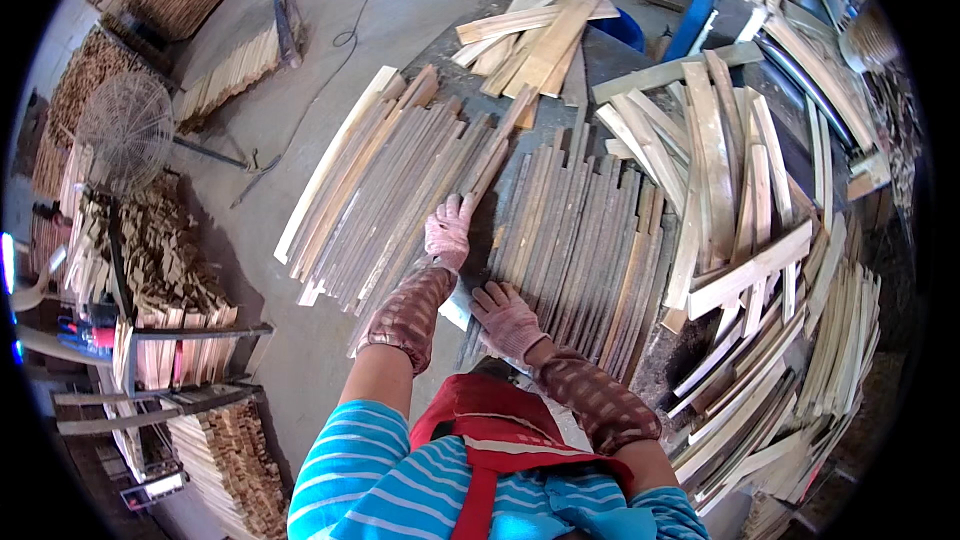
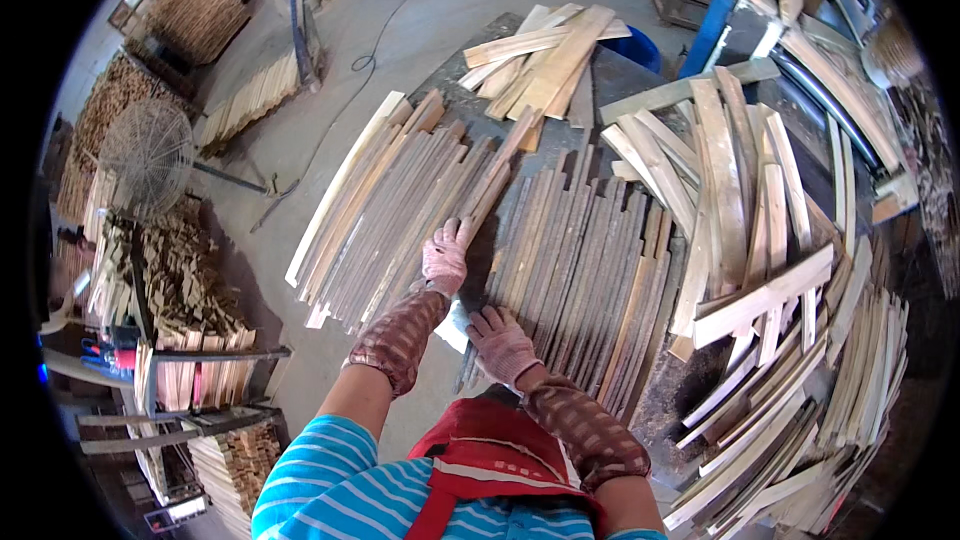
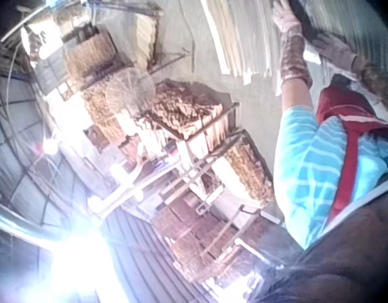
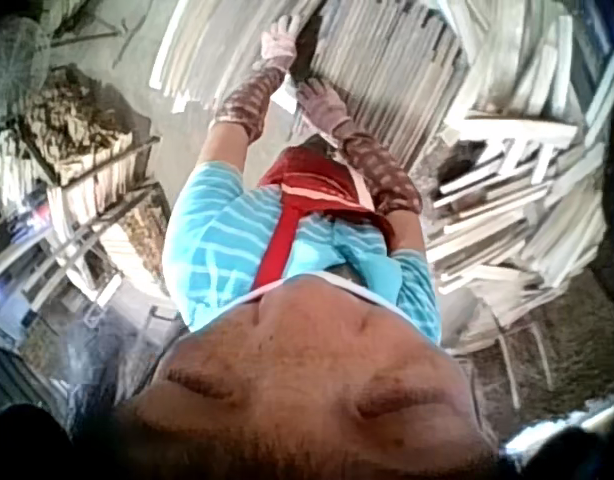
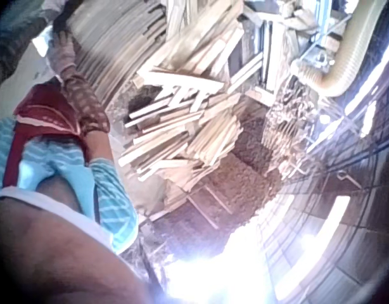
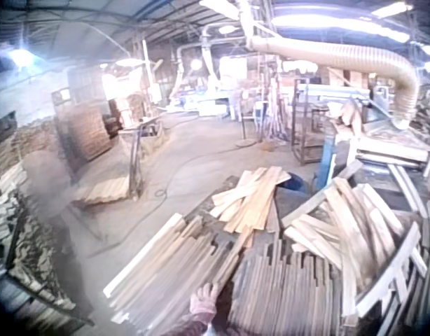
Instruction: The person sorts through a large pile of wooden planks on a metal table, picking them up and arranging them into neat stacks. They then carry a stack of planks to a nearby metal rack and place them vertically between the rack's supports. The person returns to the table to continue sorting the remaining planks.
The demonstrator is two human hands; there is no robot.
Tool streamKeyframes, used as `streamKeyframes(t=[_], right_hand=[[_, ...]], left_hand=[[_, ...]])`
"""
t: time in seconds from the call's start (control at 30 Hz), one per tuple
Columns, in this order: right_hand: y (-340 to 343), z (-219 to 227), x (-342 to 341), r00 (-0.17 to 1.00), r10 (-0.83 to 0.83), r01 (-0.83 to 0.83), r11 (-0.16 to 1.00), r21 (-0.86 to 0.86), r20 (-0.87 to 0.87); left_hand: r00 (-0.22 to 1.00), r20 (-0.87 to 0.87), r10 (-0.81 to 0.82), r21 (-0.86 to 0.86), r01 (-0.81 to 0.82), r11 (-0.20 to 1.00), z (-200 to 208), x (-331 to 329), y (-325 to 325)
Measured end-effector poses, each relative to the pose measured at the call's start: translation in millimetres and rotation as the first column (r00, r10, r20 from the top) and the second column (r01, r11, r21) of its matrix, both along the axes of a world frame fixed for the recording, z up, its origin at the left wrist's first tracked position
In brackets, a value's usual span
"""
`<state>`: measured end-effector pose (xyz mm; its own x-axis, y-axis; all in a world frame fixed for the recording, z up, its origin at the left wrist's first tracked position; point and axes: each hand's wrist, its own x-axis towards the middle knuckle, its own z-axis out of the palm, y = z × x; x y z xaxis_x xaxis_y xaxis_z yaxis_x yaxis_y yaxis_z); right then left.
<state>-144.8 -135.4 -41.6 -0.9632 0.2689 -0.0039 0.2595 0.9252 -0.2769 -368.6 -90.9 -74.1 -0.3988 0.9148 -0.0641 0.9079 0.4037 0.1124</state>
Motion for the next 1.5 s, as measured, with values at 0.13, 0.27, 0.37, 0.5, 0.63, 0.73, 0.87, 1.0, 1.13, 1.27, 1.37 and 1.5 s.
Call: streamKeyframes(t=[0.13, 0.27, 0.37, 0.5, 0.63, 0.73, 0.87, 1.0, 1.13, 1.27, 1.37, 1.5], right_hand=[[6.6, 7.5, -2.0, 0.999, 0.028, -0.030, 0.998, -0.058, -0.036], [9.9, 14.6, -0.5, 0.998, 0.021, -0.028, 0.991, -0.130, -0.053], [12.6, 16.1, -4.5, 0.999, 0.043, -0.039, 0.986, -0.165, 0.020], [12.3, 10.1, -4.9, 0.998, 0.046, -0.037, 0.981, -0.189, 0.044], [15.1, 10.6, -2.5, 1.000, 0.010, -0.014, 0.974, -0.228, -0.016], [15.3, 13.6, -0.9, 0.999, -0.032, 0.032, 0.973, -0.230, 0.004], [10.3, 9.9, 2.5, 0.996, -0.014, 0.006, 0.995, -0.099, -0.084], [18.0, 2.3, 31.7, 0.983, -0.080, 0.125, 0.950, -0.287, 0.163], [42.8, 17.7, 123.0, 0.771, -0.539, 0.429, 0.834, -0.348, -0.339], [100.7, 82.5, 229.6, 0.359, -0.809, 0.822, 0.510, -0.253, -0.466], [152.2, 116.7, 283.7, -0.006, -0.994, 0.972, 0.019, -0.234, -0.106], [190.9, 75.5, 312.7, -0.394, -0.919, 0.830, -0.347, -0.436, -0.019]], left_hand=[[0.997, 0.064, 0.047, 0.045, -0.049, 0.998, 21.0, 7.7, -9.8], [0.990, 0.089, 0.107, 0.071, -0.114, 0.991, 11.1, 9.4, -42.5], [0.997, -0.002, 0.079, 0.112, -0.078, 0.991, 3.0, -1.0, -68.9], [0.996, -0.078, 0.039, 0.134, -0.029, 0.991, 9.0, -7.9, -73.6], [0.992, -0.071, 0.100, 0.185, -0.085, 0.979, 10.4, 1.8, -64.2], [0.992, 0.090, 0.084, 0.159, -0.098, 0.982, 29.3, 13.4, -59.8], [0.989, 0.079, -0.129, 0.328, 0.096, 0.940, 14.3, 34.3, -65.0], [0.707, 0.636, 0.308, -0.191, -0.243, 0.951, 14.5, 98.7, -56.8], [0.592, 0.743, 0.313, -0.100, -0.364, 0.926, -45.6, 90.0, -63.4], [0.521, 0.769, 0.369, -0.140, -0.427, 0.894, -45.3, 80.0, -65.9], [0.403, 0.845, 0.352, -0.169, -0.424, 0.890, -55.0, 72.4, -71.8], [0.443, 0.844, 0.301, -0.137, -0.364, 0.921, -51.3, 93.3, -71.6]])
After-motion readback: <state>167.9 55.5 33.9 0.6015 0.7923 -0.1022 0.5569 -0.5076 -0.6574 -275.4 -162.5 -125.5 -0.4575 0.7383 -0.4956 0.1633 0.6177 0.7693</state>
